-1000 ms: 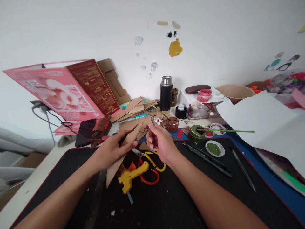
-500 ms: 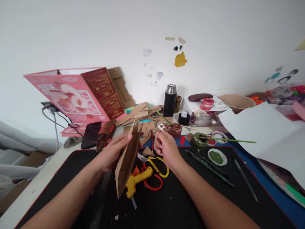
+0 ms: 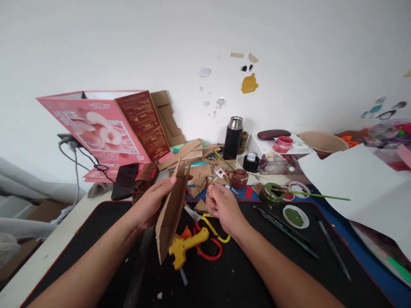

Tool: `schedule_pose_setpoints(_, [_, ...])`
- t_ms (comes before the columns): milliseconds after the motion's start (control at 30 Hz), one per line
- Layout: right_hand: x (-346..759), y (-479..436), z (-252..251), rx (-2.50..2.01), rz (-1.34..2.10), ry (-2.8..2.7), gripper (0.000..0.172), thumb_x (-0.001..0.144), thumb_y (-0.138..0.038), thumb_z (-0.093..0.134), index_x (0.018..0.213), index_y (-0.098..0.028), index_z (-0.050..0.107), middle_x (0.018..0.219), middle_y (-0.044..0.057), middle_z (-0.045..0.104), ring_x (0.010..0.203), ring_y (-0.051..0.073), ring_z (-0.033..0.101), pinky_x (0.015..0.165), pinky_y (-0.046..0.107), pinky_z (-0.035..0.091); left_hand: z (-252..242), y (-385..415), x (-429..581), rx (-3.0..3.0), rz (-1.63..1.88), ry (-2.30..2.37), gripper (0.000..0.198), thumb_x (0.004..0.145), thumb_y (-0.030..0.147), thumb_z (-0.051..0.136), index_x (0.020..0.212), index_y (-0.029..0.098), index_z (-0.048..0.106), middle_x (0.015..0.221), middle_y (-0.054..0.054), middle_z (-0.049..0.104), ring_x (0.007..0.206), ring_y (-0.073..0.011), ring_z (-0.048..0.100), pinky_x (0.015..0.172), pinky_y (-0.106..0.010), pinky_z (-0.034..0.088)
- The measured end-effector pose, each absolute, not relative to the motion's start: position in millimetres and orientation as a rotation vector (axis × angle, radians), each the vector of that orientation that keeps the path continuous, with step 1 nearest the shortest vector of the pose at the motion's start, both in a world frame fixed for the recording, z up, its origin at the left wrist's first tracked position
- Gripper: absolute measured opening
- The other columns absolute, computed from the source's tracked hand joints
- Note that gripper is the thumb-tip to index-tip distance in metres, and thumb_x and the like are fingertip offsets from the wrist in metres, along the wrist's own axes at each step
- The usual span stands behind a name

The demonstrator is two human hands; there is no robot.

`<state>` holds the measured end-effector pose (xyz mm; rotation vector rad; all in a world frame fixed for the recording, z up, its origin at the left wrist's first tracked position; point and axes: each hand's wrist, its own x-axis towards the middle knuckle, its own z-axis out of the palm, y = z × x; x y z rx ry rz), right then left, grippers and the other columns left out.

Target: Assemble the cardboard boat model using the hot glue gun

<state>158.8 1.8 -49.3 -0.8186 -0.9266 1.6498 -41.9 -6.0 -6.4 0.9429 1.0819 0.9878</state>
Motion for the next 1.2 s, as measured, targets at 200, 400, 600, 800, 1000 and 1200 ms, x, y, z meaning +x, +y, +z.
schedule_pose_setpoints(200, [159,1,-48,-0.817,1.684,-0.927,0.043,0.085,-0.045,0.071,0.061,-0.025,0.041,0.047,-0.011,0.033,0.039,0.005,0.022,0.039,0.021,0.014,-3,-3,-47,0.974,1.011,1.063,0.061,0.084,0.065,0.079,0.122,0.017,0.078,0.093,-0.010,0.080,0.071,-0.0205,0.070,0.061,-0.028,0.057])
schedule_pose_setpoints(400, [158,-2,-50,-0.862,1.636,-1.081,0.050,0.085,-0.058,0.077,0.063,-0.024,0.047,0.049,-0.010,0.038,0.040,0.007,0.031,0.040,0.022,0.023,14,3,-66,0.980,1.162,1.060,0.063,0.084,0.067,0.079,0.121,0.017,0.076,0.089,-0.006,0.078,0.068,-0.0184,0.067,0.058,-0.026,0.055])
schedule_pose_setpoints(600, [158,-9,-53,-0.895,1.554,-1.369,0.042,0.092,-0.059,0.073,0.073,-0.023,0.063,0.051,-0.006,0.049,0.044,0.012,0.043,0.046,0.026,0.035,22,2,-72,1.010,1.189,1.018,0.060,0.096,0.062,0.068,0.133,0.015,0.073,0.096,-0.005,0.080,0.073,-0.0168,0.067,0.063,-0.024,0.055])
schedule_pose_setpoints(800, [154,-14,-61,-0.887,1.490,-1.551,0.011,0.092,-0.034,0.077,0.093,-0.025,0.073,0.076,0.000,0.069,0.064,0.017,0.061,0.060,0.028,0.047,20,0,-66,1.014,1.151,1.025,0.063,0.089,0.066,0.074,0.128,0.016,0.075,0.092,-0.005,0.081,0.069,-0.0175,0.068,0.060,-0.026,0.055])
schedule_pose_setpoints(1000, [156,-15,-57,-0.861,1.467,-1.543,0.023,0.098,-0.044,0.070,0.090,-0.023,0.074,0.073,0.000,0.066,0.060,0.015,0.057,0.056,0.027,0.043,13,4,-60,1.026,1.150,1.037,0.068,0.082,0.067,0.079,0.124,0.013,0.075,0.086,-0.008,0.080,0.064,-0.0177,0.070,0.057,-0.025,0.055])
schedule_pose_setpoints(1200, [161,-7,-50,-0.900,1.523,-1.302,0.049,0.091,-0.065,0.070,0.070,-0.023,0.062,0.049,-0.006,0.048,0.042,0.012,0.045,0.042,0.025,0.028,2,1,-54,1.013,1.034,1.016,0.065,0.085,0.065,0.079,0.127,0.016,0.076,0.098,-0.011,0.081,0.071,-0.0202,0.072,0.060,-0.027,0.056])
